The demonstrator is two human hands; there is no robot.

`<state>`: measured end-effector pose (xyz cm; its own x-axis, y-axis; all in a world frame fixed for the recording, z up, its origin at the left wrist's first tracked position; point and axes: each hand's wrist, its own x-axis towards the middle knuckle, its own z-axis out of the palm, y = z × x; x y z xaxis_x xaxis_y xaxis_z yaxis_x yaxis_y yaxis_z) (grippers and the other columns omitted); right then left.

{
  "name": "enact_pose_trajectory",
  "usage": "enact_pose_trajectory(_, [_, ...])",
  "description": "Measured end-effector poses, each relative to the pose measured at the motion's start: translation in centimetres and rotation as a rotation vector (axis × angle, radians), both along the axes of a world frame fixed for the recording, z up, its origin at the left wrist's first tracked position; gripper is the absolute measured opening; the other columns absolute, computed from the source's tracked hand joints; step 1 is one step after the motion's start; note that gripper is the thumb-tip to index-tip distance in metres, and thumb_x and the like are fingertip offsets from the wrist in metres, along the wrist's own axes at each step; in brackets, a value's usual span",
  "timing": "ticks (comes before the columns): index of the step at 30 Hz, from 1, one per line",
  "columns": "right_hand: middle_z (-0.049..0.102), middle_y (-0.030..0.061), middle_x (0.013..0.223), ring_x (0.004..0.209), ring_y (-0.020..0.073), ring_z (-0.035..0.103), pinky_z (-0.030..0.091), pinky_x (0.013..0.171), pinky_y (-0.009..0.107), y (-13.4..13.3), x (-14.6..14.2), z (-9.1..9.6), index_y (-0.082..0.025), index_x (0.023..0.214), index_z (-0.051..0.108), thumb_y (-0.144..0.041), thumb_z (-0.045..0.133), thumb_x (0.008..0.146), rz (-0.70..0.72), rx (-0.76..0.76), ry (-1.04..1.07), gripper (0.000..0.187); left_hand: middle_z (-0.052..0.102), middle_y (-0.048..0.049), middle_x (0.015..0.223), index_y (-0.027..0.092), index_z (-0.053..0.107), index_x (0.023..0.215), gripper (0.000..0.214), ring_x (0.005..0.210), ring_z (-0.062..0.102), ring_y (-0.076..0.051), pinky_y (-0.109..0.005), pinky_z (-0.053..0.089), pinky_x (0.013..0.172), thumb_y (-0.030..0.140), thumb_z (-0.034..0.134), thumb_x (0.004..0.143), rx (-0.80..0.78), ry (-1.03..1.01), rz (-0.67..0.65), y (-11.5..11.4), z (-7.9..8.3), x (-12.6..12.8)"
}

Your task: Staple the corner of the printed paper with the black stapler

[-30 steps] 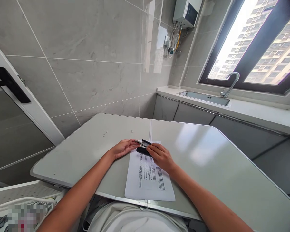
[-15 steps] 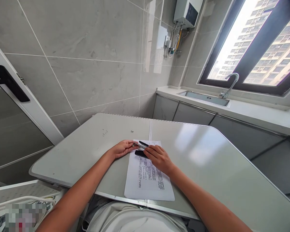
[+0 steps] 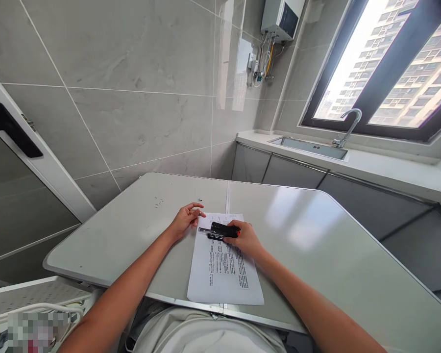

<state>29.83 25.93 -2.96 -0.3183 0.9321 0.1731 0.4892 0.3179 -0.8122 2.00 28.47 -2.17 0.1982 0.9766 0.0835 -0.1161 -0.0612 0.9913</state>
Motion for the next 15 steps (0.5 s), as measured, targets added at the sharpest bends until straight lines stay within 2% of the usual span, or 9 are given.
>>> enact_pose_trajectory(3, [0.074,0.0035,0.098,0.087,0.0242,0.067,0.054,0.074,0.036,-0.2,-0.2,0.5,-0.024,0.103,0.07,-0.038,0.08,0.079,0.002,0.146,-0.02,0.03,0.077,-0.0095,0.094,0.015,0.062,0.118,0.054,0.045,0.048,-0.004,-0.02,0.038,0.049,0.058,0.075,0.087,0.04,0.038,-0.101,-0.6,0.5,0.4])
enact_pose_trajectory(7, [0.071,0.0092,0.119,0.111,0.028,0.064,0.053,0.094,0.045,-1.1,-1.1,1.6,-0.026,0.119,0.067,-0.033,0.069,0.095,0.064,0.582,-0.012,0.026,0.078,-0.0123,0.101,0.017,0.06,0.121,0.053,0.044,0.051,-0.005,-0.024,0.044,0.055,0.058,0.072,0.089,0.083,0.093,-0.25,-1.7,1.5,0.8])
enact_pose_trajectory(9, [0.07,0.0097,0.125,0.115,0.0273,0.063,0.053,0.099,0.045,-1.8,-1.8,1.8,-0.027,0.131,0.063,-0.028,0.064,0.098,0.134,0.717,-0.054,0.032,0.078,-0.0092,0.094,0.018,0.059,0.123,0.051,0.044,0.053,-0.006,-0.025,0.044,0.056,0.055,0.072,0.091,0.093,0.125,-0.334,-2.2,2.0,1.0])
enact_pose_trajectory(12, [0.07,0.0085,0.127,0.117,0.0264,0.063,0.053,0.099,0.045,-2.5,-2.8,1.6,-0.029,0.14,0.059,-0.023,0.06,0.101,0.214,0.816,-0.134,0.04,0.069,0.0017,0.066,0.019,0.057,0.127,0.05,0.043,0.055,-0.01,-0.023,0.04,0.052,0.05,0.073,0.091,0.087,0.156,-0.458,-2.9,2.3,1.3])
enact_pose_trajectory(15, [0.074,0.0061,0.117,0.107,0.0242,0.065,0.054,0.094,0.043,-2.8,-3.2,1.1,-0.031,0.136,0.062,-0.019,0.058,0.101,0.227,0.866,-0.118,0.037,0.062,0.006,0.059,0.021,0.056,0.123,0.048,0.042,0.055,-0.01,-0.021,0.038,0.049,0.047,0.076,0.089,0.06,0.139,-0.533,-3.2,2.3,1.8])
